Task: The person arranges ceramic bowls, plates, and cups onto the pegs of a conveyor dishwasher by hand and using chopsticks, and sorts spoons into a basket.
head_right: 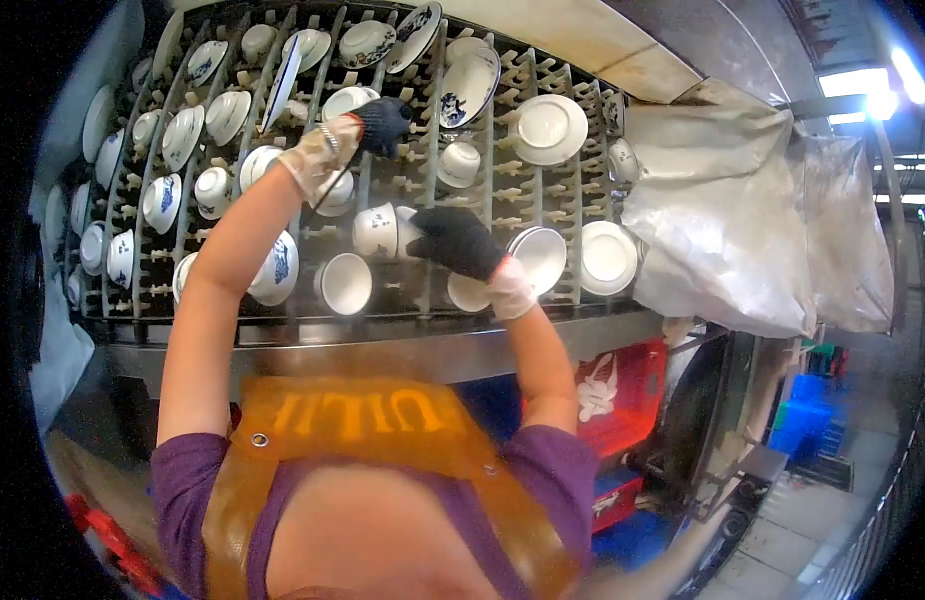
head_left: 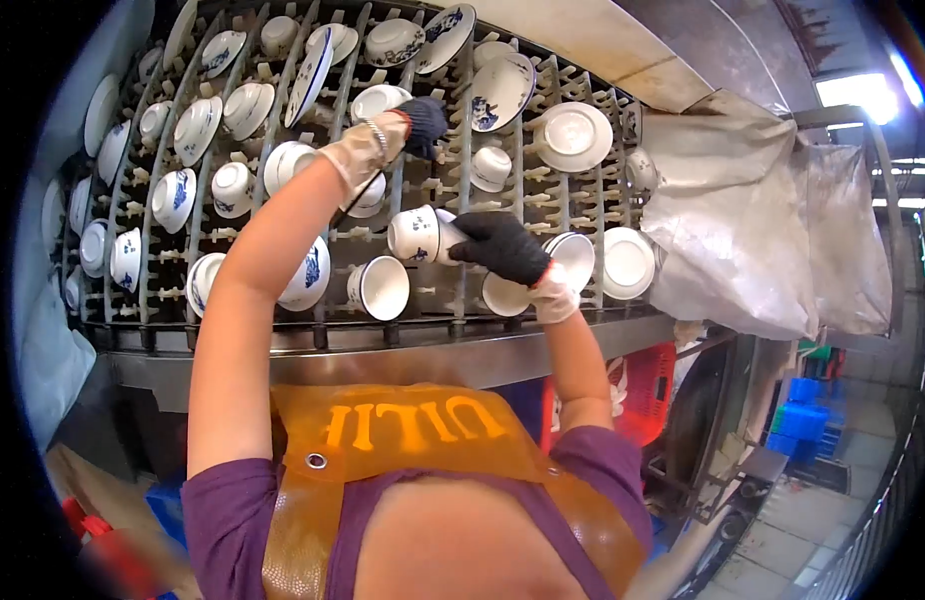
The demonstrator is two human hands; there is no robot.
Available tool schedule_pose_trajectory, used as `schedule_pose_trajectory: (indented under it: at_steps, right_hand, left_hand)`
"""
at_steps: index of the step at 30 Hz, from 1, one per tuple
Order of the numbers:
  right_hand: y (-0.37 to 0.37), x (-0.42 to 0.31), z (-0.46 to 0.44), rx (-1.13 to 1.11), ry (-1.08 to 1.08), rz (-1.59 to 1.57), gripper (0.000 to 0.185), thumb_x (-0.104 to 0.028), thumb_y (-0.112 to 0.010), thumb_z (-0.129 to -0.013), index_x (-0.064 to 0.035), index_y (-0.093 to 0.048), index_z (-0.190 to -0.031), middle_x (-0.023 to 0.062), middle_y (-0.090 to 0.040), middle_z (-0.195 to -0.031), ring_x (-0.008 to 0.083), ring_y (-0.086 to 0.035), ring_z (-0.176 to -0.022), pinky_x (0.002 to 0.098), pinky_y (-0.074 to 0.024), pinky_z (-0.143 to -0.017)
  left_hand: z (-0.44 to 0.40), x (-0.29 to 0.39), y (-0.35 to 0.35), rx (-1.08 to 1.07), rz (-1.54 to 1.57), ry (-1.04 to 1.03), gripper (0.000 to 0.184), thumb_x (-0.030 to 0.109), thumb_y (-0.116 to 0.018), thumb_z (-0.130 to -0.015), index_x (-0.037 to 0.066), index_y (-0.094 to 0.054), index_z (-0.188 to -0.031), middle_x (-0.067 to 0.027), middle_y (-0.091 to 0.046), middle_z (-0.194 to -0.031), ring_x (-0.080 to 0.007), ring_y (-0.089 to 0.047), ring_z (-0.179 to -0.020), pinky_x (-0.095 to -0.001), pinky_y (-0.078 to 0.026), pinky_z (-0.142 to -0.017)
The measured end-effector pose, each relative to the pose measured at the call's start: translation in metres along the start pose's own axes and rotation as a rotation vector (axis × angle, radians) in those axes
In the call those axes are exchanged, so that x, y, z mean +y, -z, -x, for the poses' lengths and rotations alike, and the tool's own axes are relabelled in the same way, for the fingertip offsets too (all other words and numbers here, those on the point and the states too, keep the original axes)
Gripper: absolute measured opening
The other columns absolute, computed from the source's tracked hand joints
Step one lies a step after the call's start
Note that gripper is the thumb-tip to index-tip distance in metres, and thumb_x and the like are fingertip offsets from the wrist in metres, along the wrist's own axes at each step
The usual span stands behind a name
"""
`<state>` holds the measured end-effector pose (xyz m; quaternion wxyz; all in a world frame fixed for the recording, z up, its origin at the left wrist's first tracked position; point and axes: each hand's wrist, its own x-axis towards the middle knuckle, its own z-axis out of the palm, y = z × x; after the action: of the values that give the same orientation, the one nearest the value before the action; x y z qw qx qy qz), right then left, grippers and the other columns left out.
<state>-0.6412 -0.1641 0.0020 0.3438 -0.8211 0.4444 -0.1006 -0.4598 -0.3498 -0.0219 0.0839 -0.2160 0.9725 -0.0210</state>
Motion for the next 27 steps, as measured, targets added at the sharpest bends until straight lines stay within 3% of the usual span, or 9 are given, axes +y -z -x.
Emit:
schedule_pose_trajectory:
  at_steps: [2, 5, 7, 13, 14, 20, 22, 24, 27]
  right_hand:
    - [0.011, 0.009, 0.014, 0.191, -0.18, -0.523, 0.035, -0.017, -0.068, -0.074, 0.0022, -0.06, -0.102, 0.0129, -0.064, -0.087, 0.0147, -0.059, -0.078, 0.0295, -0.0478, -0.072]
    - [0.008, 0.041, 0.03, 0.457, -0.384, -0.297, 0.036, -0.018, -0.068, -0.074, 0.0028, -0.059, -0.102, 0.013, -0.064, -0.087, 0.0173, -0.059, -0.076, 0.03, -0.048, -0.072]
    - [0.011, 0.036, 0.045, 0.535, -0.238, 0.154, 0.036, -0.017, -0.069, -0.074, -0.0009, -0.059, -0.105, 0.0144, -0.064, -0.088, 0.0212, -0.061, -0.078, 0.0297, -0.0481, -0.072]
    - [-0.003, 0.03, 0.06, 0.003, -0.44, 0.515, 0.035, -0.023, -0.063, -0.07, -0.0145, -0.06, -0.104, 0.0128, -0.062, -0.095, 0.0306, -0.06, -0.085, 0.0405, -0.0467, -0.073]
    - [-0.003, 0.042, 0.065, 0.012, -0.383, 0.514, 0.031, -0.022, -0.061, -0.072, -0.0149, -0.06, -0.103, 0.0127, -0.063, -0.091, 0.0308, -0.06, -0.083, 0.0404, -0.047, -0.072]
    - [0.021, 0.014, 0.081, 0.836, -0.203, 0.737, 0.041, -0.002, -0.05, -0.072, -0.0107, -0.055, -0.111, 0.0138, -0.057, -0.11, 0.0264, -0.059, -0.086, 0.0364, -0.0466, -0.069]
    - [0.009, 0.032, 0.089, 0.729, -0.293, 0.785, 0.043, -0.009, -0.054, -0.075, -0.0092, -0.05, -0.118, 0.0152, -0.054, -0.113, 0.0304, -0.055, -0.094, 0.0393, -0.0447, -0.076]
    - [-0.012, 0.037, 0.108, 0.824, -0.241, 0.56, 0.046, -0.009, -0.061, -0.074, -0.0055, -0.05, -0.119, 0.0177, -0.053, -0.111, 0.0342, -0.053, -0.098, 0.0404, -0.0438, -0.081]
    - [-0.035, 0.036, 0.131, 0.828, -0.401, 0.275, 0.052, -0.015, -0.066, -0.074, -0.0046, -0.048, -0.121, 0.0153, -0.06, -0.095, 0.0296, -0.058, -0.087, 0.0377, -0.0464, -0.076]
  left_hand:
    - [-0.022, 0.002, -0.015, -0.079, 0.026, 0.039, 0.038, 0.039, -0.073, -0.059, 0.004, -0.067, -0.071, -0.0168, -0.063, -0.076, -0.0319, -0.061, -0.078, -0.0389, -0.049, -0.071]
    - [-0.038, 0.011, -0.003, -0.217, 0.015, 0.034, 0.036, 0.034, -0.072, -0.063, 0.004, -0.066, -0.081, -0.017, -0.063, -0.086, -0.033, -0.061, -0.082, -0.037, -0.049, -0.072]
    - [-0.083, -0.019, -0.086, 0.095, 0.314, 0.232, 0.021, 0.016, -0.063, -0.07, 0.007, -0.066, -0.088, -0.0154, -0.063, -0.094, -0.0304, -0.061, -0.088, -0.0358, -0.049, -0.073]
    - [-0.106, -0.044, -0.144, -0.041, 0.377, 0.451, 0.028, 0.021, -0.059, -0.071, 0.007, -0.066, -0.093, -0.014, -0.063, -0.098, -0.0296, -0.061, -0.09, -0.0364, -0.049, -0.075]
    - [-0.128, -0.068, -0.175, -0.216, -0.02, 0.086, 0.024, 0.024, -0.059, -0.07, 0.009, -0.067, -0.087, -0.0144, -0.064, -0.09, -0.0311, -0.061, -0.084, -0.0381, -0.05, -0.071]
    - [-0.034, -0.007, -0.037, -0.125, 0.149, 0.134, 0.025, 0.028, -0.059, -0.072, 0.017, -0.066, -0.093, -0.0113, -0.064, -0.092, -0.0307, -0.061, -0.081, -0.0373, -0.049, -0.071]
    - [-0.042, 0.005, -0.01, -0.283, 0.183, 0.224, 0.028, 0.03, -0.057, -0.074, 0.02, -0.064, -0.099, -0.0097, -0.064, -0.096, -0.0302, -0.061, -0.084, -0.0373, -0.049, -0.074]
    - [-0.058, 0.011, -0.018, -0.139, 0.552, 0.74, 0.041, 0.038, -0.066, -0.066, 0.01, -0.065, -0.096, -0.0143, -0.063, -0.094, -0.0285, -0.062, -0.085, -0.036, -0.049, -0.076]
    - [-0.067, -0.002, -0.042, -0.047, 0.722, 0.766, 0.038, 0.039, -0.069, -0.063, 0.006, -0.068, -0.08, -0.0166, -0.065, -0.086, -0.0286, -0.063, -0.08, -0.0366, -0.05, -0.071]
